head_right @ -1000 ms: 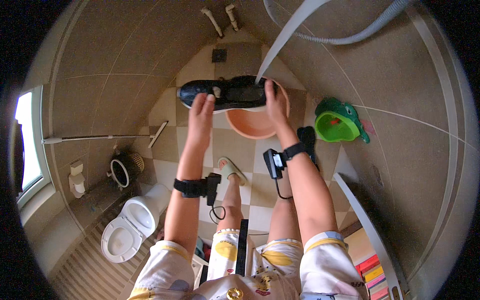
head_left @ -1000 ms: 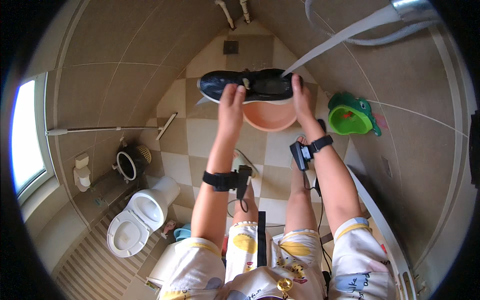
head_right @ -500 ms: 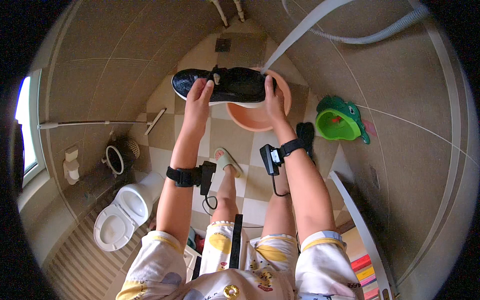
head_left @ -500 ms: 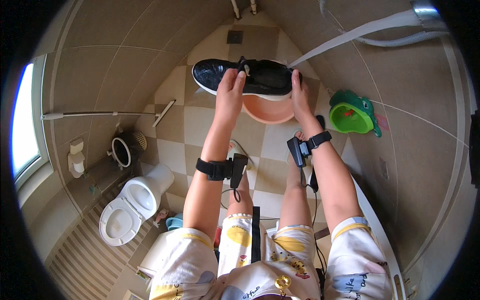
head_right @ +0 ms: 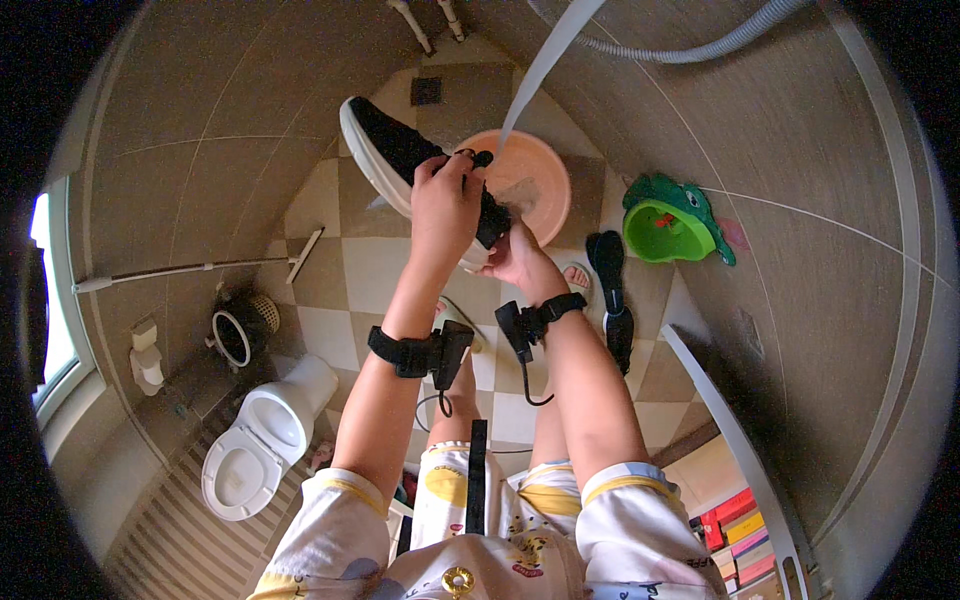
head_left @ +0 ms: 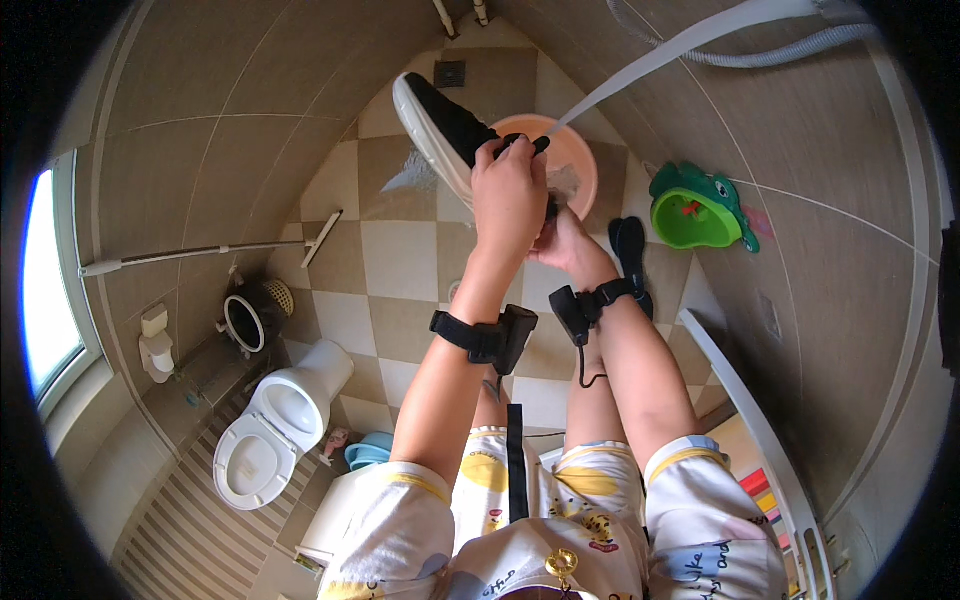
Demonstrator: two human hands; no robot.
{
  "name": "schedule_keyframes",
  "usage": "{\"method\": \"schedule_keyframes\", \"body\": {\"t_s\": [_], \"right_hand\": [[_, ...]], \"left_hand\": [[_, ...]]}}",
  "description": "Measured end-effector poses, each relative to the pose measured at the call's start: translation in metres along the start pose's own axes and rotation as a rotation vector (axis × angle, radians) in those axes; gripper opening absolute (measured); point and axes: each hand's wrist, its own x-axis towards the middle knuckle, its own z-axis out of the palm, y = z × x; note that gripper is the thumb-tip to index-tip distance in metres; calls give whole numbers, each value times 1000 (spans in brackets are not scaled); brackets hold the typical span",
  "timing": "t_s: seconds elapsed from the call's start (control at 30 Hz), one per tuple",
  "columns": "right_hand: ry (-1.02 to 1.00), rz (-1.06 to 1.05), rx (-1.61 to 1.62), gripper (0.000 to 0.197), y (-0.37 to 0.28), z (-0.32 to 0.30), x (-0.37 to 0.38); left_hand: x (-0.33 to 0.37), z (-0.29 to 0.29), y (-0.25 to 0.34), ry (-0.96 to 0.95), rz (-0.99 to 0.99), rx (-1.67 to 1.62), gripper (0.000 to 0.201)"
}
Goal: The person removes insoles from sneakers, rinses them in a basin of water, washes the sneakers under a faucet, and pours the water from the basin into a toilet.
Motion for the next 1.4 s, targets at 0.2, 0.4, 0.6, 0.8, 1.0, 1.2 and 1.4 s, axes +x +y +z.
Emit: {"method": "schedule_keyframes", "body": {"t_s": [0.2,0.4,0.6,0.8,1.0,1.2,1.4], "right_hand": [[-194,68,-62,42,10,0,12],[-241,69,-81,39,19,19,4],[-289,69,-72,42,16,31,-4],[-173,49,-70,44,10,28,-9],[394,-399,-140,63,-29,20,-19],[539,-1092,-894,59,-65,23,-52],[675,-1182,-953,60,-86,18,-63]], "left_hand": [[0,1,11,-46,50,196,13],[0,-2,7,-41,69,239,15],[3,-4,14,-3,85,237,16],[3,-4,9,-32,33,180,15],[2,-13,-45,81,13,-252,17],[-12,-17,-39,-71,-444,-737,23],[-2,-6,-20,-5,-407,-779,19]]}}
